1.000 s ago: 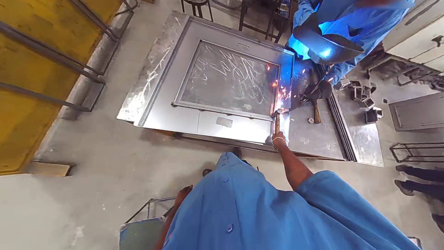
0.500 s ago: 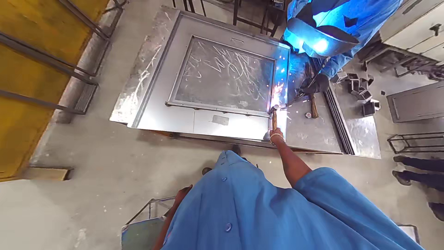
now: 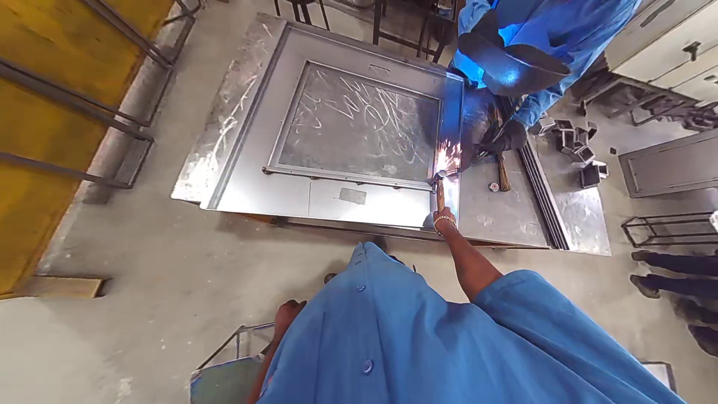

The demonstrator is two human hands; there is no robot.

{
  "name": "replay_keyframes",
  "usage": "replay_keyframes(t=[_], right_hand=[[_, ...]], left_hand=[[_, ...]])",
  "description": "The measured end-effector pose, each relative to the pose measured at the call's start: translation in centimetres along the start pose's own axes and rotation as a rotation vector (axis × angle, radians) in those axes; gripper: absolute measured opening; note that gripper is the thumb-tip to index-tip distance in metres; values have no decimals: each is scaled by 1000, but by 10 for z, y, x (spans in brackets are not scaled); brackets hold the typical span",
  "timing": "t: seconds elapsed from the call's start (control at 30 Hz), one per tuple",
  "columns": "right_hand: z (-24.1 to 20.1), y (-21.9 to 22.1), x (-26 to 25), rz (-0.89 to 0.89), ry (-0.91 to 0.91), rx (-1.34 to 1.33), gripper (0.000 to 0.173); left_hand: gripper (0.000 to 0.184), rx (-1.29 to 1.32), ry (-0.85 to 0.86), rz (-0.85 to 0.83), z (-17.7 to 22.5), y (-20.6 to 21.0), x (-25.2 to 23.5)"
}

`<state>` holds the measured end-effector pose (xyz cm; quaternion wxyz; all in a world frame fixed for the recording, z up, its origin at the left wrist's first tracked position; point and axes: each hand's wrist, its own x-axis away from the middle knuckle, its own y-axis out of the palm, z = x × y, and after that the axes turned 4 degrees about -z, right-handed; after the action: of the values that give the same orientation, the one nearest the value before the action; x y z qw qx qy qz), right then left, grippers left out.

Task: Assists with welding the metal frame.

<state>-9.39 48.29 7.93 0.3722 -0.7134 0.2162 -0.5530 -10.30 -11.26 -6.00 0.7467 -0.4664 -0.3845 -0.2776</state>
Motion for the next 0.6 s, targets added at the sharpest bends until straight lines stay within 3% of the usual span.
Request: replay_keyframes(t=[0.27,0.37,0.6], right_hand=[[0,-3,2,-10,5,-9,55],[3,-2,1,-15,-28,-16,56],[1,0,2,-5,2,-12,56]], left_hand=[[34,43,112,-78,-12,3,-14],[42,32,105,-54,-26,19,-39],[28,90,113,-98,-21,33,-45]])
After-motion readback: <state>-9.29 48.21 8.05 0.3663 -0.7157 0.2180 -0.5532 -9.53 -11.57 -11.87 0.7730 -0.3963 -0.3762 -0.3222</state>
